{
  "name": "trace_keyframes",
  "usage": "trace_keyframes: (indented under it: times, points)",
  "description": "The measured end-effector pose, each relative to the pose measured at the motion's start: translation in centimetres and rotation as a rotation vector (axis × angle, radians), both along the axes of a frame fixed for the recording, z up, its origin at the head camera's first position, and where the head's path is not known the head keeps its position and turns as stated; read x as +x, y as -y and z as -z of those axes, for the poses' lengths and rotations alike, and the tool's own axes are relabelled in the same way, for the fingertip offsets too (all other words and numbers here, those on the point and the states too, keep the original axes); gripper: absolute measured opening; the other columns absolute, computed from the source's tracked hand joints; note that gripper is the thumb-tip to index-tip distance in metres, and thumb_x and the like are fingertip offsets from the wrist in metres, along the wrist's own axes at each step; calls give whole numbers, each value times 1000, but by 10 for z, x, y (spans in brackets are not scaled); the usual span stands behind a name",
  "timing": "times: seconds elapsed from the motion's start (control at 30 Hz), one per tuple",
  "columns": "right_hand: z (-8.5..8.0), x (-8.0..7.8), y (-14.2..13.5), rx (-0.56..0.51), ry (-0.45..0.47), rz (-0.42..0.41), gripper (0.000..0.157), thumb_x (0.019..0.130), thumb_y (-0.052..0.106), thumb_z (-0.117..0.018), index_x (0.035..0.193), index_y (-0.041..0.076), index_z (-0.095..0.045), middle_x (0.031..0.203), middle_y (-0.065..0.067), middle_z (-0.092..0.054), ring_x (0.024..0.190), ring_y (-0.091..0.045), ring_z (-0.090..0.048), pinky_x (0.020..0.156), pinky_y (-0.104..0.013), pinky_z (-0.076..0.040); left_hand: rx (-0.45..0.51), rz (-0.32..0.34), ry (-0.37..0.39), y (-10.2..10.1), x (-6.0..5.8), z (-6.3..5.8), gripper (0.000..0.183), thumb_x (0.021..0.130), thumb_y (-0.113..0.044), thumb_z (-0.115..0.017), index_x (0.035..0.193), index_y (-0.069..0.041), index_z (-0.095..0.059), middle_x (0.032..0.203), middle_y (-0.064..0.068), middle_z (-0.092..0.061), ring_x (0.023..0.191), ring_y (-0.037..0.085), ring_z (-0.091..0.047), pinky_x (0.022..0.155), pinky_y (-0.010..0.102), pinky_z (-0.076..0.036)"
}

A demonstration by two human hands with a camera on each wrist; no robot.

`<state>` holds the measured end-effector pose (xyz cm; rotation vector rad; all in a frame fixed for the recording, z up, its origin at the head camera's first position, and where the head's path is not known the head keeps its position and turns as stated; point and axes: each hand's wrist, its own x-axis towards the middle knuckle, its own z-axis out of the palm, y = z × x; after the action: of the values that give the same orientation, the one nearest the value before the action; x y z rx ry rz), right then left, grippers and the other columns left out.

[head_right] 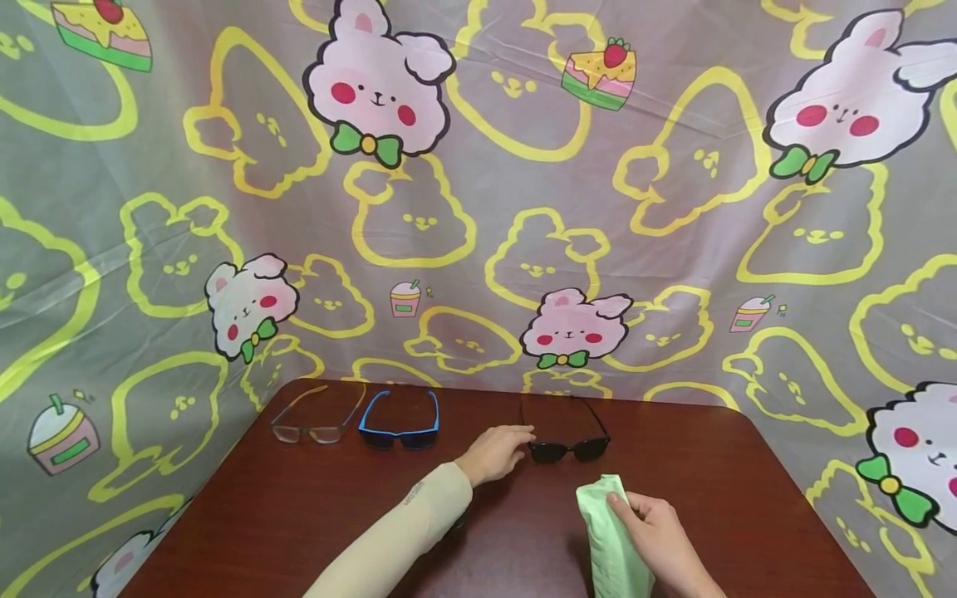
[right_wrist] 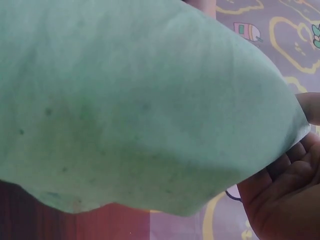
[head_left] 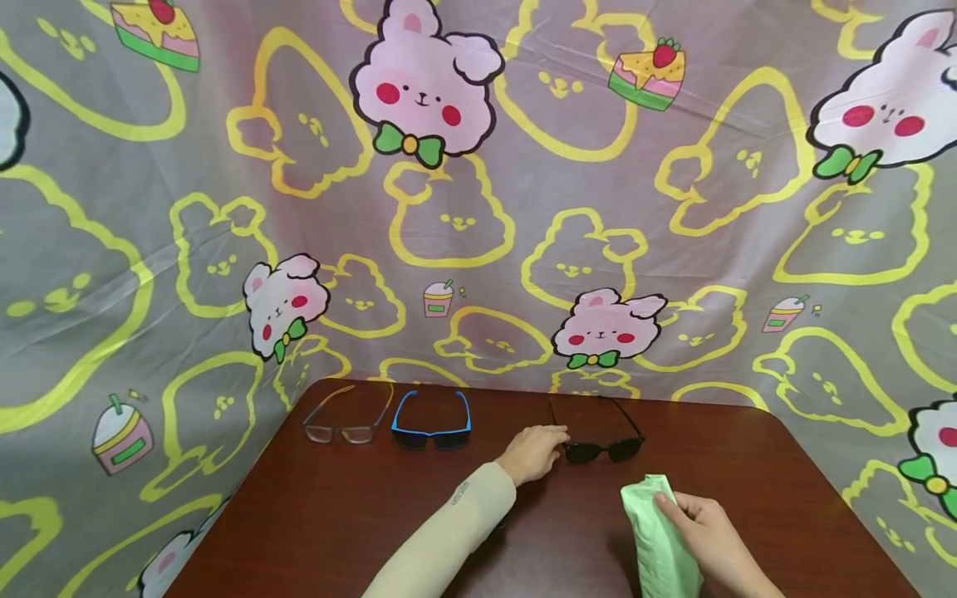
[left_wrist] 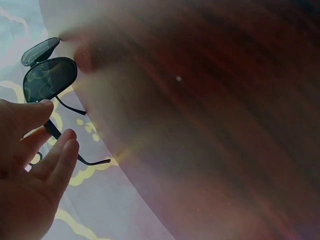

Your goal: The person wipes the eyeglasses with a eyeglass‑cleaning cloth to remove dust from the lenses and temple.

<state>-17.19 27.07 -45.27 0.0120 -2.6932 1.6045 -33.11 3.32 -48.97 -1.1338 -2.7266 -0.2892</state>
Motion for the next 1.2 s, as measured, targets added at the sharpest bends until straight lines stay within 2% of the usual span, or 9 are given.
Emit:
trace_keyframes:
  times: [0.1, 0.27, 0.67, 0.87, 1.0, 1.2]
  points:
    - [1, 1, -1, 11, -17, 2, 42, 98, 35, -50, 76, 0, -58, 58, 0, -54, 51, -10, -53, 53, -27, -48, 14, 10, -13, 0, 0, 2, 28, 90, -12, -65, 117, -14, -65, 126, 0, -60, 110, 13, -58, 88, 25, -46]
    - [2, 1, -2, 21, -30, 32, 42, 98, 35, -50, 76, 1, -59, 58, -1, -54, 52, -10, -53, 53, -27, -47, 37, 12, -54, 1, 0, 4, 17, 87, -16, -69, 104, -18, -68, 105, -7, -66, 93, 8, -62, 76, 21, -48]
    - [3, 0, -3, 19, 12, 52, 45, 97, 39, -50, 77, 0, -59, 57, -2, -54, 51, -12, -53, 52, -28, -47, -48, 2, -203, 14, 9, 4, 11, 85, -27, -72, 94, -22, -67, 89, -9, -62, 78, 6, -62, 63, 18, -48]
    - [1, 2, -3, 28, 28, 87, 45, 96, 41, -52, 75, 2, -57, 56, -2, -52, 50, -13, -52, 52, -27, -47, -107, 62, -333, 17, 13, 5, 8, 84, -27, -73, 90, -24, -69, 82, -10, -61, 73, 5, -61, 62, 17, -48]
    - [1, 3, -4, 61, -9, 89, 42, 97, 39, -51, 76, 3, -57, 57, -1, -52, 51, -12, -52, 53, -27, -46, -120, 103, -422, 21, 14, 6, 3, 85, -25, -70, 88, -25, -70, 81, -10, -61, 72, 3, -60, 61, 15, -46]
    - [2, 3, -3, 143, -79, 105, 37, 99, 35, -48, 76, 7, -56, 58, 1, -47, 54, -8, -48, 54, -25, -42, -167, 147, -557, 27, 18, 1, 8, 89, -16, -63, 89, -24, -67, 83, -10, -59, 71, 1, -57, 58, 13, -44]
